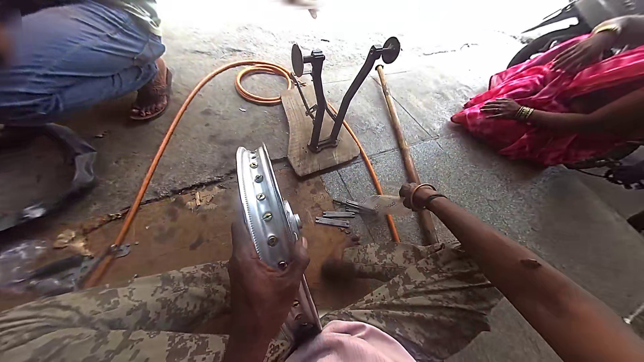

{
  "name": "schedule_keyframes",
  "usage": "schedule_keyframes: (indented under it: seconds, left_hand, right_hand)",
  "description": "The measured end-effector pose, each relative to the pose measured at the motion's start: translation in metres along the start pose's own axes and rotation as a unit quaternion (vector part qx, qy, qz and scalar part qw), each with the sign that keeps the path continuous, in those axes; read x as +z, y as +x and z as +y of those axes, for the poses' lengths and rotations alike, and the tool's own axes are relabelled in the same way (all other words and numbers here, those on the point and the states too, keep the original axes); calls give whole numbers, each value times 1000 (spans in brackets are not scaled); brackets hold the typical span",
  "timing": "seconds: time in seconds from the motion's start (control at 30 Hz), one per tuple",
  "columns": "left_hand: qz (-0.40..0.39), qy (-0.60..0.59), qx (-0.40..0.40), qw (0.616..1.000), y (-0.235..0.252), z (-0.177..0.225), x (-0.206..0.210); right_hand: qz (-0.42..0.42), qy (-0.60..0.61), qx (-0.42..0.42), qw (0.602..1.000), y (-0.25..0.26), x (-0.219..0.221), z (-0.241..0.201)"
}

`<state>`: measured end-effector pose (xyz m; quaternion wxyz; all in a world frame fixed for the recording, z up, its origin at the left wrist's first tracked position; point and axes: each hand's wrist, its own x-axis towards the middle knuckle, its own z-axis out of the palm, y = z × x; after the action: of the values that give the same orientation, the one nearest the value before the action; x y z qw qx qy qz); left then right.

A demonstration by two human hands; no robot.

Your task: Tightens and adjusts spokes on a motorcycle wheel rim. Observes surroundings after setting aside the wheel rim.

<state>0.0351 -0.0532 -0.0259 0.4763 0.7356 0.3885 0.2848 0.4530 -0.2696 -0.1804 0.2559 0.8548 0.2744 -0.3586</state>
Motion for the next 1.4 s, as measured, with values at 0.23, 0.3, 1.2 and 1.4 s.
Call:
schedule_keyframes:
  seconds: [0.23,0.3,1.2,1.4]
  left_hand:
    - [28,19,11,999,-1,-10,-19]
    - [35,15,22,999,-2,-14,-24]
    - [16,6,26,1000,9,-43,-72]
    - [18,-8,21,1000,8,-47,-72]
  right_hand:
    - [31,84,146,985,9,60,22]
    - [92,101,158,978,12,59,18]
    - [199,121,-249,940,63,92,-167]
    - [117,135,-229,957,67,87,-170]
